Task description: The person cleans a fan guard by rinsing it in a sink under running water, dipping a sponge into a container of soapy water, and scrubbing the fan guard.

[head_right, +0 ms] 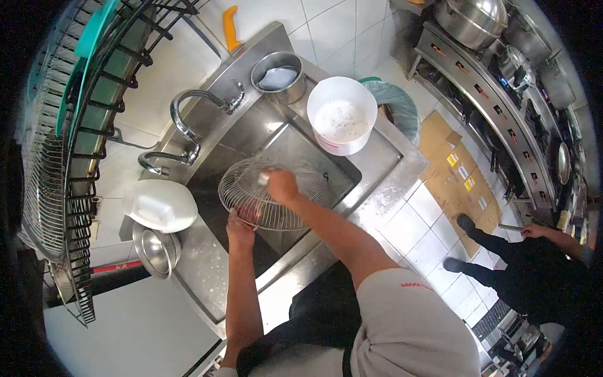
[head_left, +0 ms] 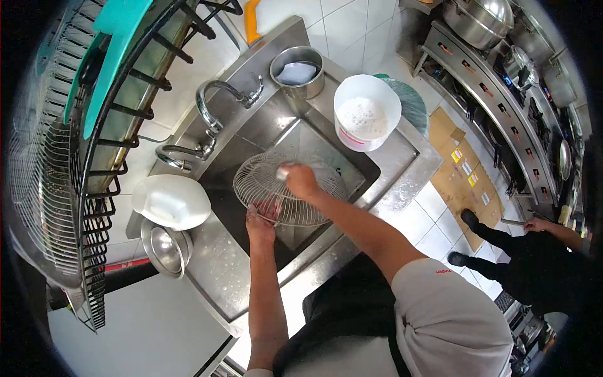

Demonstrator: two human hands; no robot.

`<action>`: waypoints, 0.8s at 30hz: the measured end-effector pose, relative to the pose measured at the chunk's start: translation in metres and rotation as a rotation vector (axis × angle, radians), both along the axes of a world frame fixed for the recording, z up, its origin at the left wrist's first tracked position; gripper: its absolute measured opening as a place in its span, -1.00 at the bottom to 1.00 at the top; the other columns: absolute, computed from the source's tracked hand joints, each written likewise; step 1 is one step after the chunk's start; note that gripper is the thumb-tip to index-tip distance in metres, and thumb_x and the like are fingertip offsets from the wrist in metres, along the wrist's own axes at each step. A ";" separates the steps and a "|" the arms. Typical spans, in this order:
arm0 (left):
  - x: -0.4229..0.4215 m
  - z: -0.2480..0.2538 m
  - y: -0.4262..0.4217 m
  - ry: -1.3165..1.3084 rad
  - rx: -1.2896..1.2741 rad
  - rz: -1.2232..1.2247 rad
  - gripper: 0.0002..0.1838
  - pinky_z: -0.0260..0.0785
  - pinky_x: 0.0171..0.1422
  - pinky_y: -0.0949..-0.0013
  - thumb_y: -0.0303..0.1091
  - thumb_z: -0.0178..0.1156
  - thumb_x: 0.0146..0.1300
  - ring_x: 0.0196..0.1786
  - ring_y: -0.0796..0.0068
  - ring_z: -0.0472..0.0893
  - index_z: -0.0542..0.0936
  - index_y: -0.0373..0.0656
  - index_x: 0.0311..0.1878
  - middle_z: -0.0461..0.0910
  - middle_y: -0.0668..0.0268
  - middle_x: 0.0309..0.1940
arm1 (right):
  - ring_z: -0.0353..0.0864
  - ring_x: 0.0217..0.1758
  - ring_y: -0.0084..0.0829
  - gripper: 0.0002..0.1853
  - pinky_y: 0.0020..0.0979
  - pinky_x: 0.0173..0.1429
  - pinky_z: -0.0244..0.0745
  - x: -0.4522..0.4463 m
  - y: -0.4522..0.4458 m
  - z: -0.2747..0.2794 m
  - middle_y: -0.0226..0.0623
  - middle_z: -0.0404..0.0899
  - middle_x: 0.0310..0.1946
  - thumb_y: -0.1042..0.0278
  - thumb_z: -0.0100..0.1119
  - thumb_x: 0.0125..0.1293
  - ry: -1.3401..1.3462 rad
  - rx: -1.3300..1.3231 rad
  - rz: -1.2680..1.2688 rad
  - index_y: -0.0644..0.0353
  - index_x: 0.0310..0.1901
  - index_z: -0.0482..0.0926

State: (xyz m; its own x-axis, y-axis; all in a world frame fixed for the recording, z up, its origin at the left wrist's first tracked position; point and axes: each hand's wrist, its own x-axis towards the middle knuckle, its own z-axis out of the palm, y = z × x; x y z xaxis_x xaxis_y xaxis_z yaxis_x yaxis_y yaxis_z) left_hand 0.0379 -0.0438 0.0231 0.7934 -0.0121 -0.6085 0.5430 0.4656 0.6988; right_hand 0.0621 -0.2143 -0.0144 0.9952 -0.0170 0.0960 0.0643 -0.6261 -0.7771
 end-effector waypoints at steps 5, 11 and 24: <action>0.000 -0.030 0.012 -0.208 -0.055 -0.064 -0.60 0.59 0.03 0.10 -0.08 -0.19 0.57 0.02 0.14 0.67 0.36 -0.20 0.18 0.59 0.07 0.02 | 0.72 -0.22 -0.07 -0.66 -0.11 -0.10 0.63 -0.032 0.041 0.037 -0.09 0.71 -0.28 0.49 0.19 0.08 -0.325 0.211 0.063 0.02 -0.07 0.70; -0.019 -0.002 0.011 -0.112 0.006 -0.145 -0.63 0.56 0.09 0.10 -0.13 -0.06 0.51 0.09 0.07 0.64 0.43 -0.21 0.15 0.59 0.05 0.08 | 0.70 -0.17 -0.02 -0.60 -0.07 0.01 0.59 -0.001 -0.014 -0.034 -0.01 0.71 -0.22 0.42 0.14 0.15 0.104 0.078 -0.118 0.01 0.06 0.68; 0.020 -0.039 0.032 -0.197 -0.187 -0.086 -0.46 0.40 0.34 0.00 0.10 -0.18 0.55 0.25 0.13 0.52 0.33 -0.04 0.38 0.49 0.17 0.24 | 0.72 -0.13 -0.07 -0.67 -0.08 -0.01 0.61 -0.058 0.051 0.027 -0.10 0.68 -0.04 0.41 0.20 0.19 -0.285 0.241 -0.127 0.05 0.03 0.64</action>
